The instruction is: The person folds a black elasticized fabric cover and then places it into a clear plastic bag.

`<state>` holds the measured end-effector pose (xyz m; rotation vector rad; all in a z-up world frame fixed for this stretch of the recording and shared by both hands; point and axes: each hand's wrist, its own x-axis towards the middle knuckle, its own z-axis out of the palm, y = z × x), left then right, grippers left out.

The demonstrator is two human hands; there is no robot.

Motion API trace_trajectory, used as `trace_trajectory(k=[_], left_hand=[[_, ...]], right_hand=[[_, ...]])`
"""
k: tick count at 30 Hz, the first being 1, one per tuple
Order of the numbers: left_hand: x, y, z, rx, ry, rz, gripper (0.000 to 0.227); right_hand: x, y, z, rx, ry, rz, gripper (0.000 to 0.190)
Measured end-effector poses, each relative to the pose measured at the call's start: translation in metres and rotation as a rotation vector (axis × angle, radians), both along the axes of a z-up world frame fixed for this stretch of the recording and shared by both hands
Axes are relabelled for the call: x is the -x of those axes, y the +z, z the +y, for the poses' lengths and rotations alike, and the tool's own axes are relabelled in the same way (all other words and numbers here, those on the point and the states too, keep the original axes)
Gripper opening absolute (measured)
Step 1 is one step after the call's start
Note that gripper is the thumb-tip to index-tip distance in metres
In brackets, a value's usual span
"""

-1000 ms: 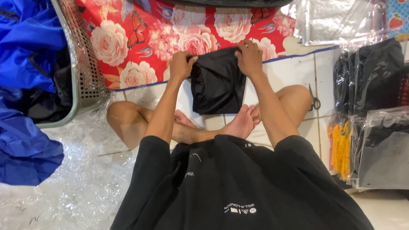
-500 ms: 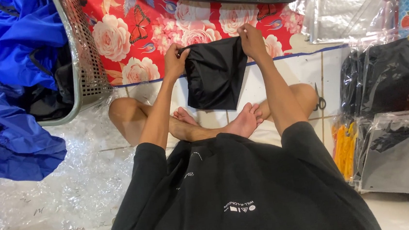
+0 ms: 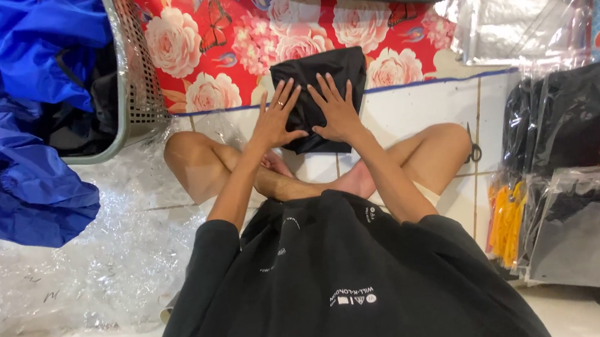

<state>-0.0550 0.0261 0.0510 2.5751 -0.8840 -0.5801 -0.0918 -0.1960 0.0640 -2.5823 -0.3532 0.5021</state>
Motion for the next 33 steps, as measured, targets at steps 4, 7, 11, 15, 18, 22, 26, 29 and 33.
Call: trace_trajectory(k=[4,7,11,15,18,22,26,29,33], left_hand=[[0.005,-0.015,-0.007,-0.076,0.054,0.006,0.13],[-0.001,-0.016,-0.007,-0.094,0.048,0.009,0.14],[-0.005,-0.024,0.002,-0.084,0.023,0.021,0.148],[0.003,-0.016,0.009,-0.048,-0.008,0.002,0.145],[0.012,-0.016,0.022,0.072,-0.066,-0.048,0.12],[0.026,-0.035,0.048,0.056,-0.285,-0.201,0.077],[0.015,-0.05,0.059,0.031,-0.436,-0.15,0.085],[0.0,-0.069,0.059,-0.038,-0.551,-0.295,0.113],[-0.008,-0.058,0.049,-0.042,-0.601,-0.473,0.092]], right_hand=[[0.01,0.006,0.009,0.052,-0.014,-0.05,0.11],[0.023,-0.001,0.02,0.093,0.031,-0.086,0.124],[0.037,-0.043,0.025,0.102,0.002,-0.06,0.134],[0.036,-0.048,0.028,0.098,-0.012,-0.045,0.135],[0.038,-0.046,0.024,0.094,0.005,-0.092,0.135],[0.048,-0.03,0.012,0.088,0.108,-0.19,0.124],[0.057,-0.041,-0.023,0.044,0.255,-0.401,0.088],[0.05,-0.03,-0.056,0.192,0.323,-0.53,0.077],[0.048,-0.042,-0.071,0.552,0.413,-0.683,0.077]])
